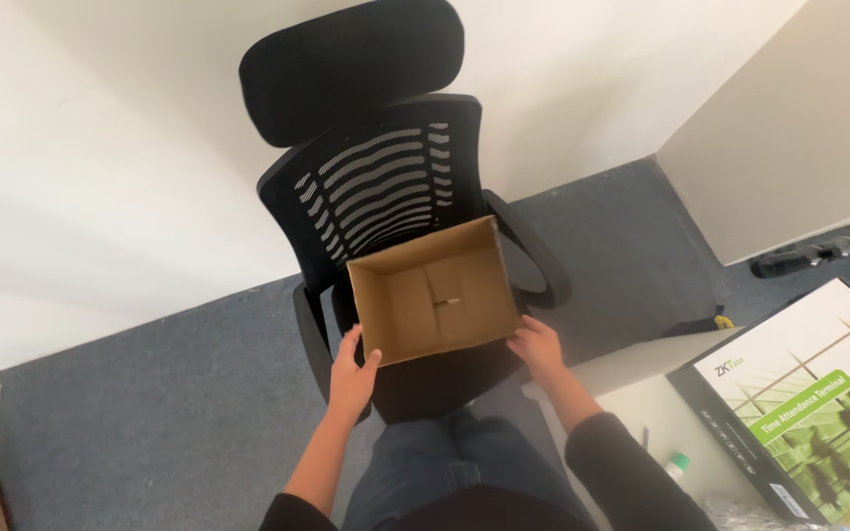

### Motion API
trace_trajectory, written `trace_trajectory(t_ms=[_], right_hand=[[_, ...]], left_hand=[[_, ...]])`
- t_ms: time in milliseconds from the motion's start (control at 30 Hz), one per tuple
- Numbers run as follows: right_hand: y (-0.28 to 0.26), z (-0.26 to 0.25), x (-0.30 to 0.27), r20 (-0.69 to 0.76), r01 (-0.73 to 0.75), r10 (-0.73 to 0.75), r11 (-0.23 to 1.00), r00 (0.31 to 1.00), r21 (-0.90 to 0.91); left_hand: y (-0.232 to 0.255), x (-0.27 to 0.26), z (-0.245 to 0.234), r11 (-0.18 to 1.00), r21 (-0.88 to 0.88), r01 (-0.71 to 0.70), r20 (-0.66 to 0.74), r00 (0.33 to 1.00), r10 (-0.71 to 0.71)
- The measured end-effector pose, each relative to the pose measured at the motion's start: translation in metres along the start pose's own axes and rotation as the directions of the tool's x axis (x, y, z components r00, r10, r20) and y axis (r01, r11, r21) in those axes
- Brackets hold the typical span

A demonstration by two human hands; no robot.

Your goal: The person wraps a book titled 'The Leader in You' in bubble wrap and then in silver foil, securing it with tape. They also move a second book and a cardboard box aside during the process.

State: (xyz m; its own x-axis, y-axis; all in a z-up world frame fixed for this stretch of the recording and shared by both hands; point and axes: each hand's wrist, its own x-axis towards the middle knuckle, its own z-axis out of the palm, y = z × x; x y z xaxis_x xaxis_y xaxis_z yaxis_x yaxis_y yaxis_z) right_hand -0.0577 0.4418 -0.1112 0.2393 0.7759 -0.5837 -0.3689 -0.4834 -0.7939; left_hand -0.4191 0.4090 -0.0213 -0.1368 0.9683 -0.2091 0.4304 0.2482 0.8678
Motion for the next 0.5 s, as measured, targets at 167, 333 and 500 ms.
trace_trajectory(t_ms=[167, 333, 500], right_hand=[[-0.024, 0.01, -0.017, -0.083, 0.076, -0.189, 0.702, 0.978, -0.708], [-0.1, 0.0, -0.057, 0.159, 0.447, -0.542, 0.454, 0.825, -0.771], [-0.17, -0.027, -0.108, 0.405, 0.557, -0.692, -0.004, 0.598, -0.83]], left_hand=[[0.03, -0.007, -0.015, 0.951, 0.082, -0.297, -0.094, 0.948, 0.304], [0.075, 0.002, -0.04, 0.852, 0.288, -0.436, -0.026, 0.886, 0.463], [0.12, 0.019, -0.049, 0.662, 0.424, -0.619, 0.166, 0.771, 0.615]])
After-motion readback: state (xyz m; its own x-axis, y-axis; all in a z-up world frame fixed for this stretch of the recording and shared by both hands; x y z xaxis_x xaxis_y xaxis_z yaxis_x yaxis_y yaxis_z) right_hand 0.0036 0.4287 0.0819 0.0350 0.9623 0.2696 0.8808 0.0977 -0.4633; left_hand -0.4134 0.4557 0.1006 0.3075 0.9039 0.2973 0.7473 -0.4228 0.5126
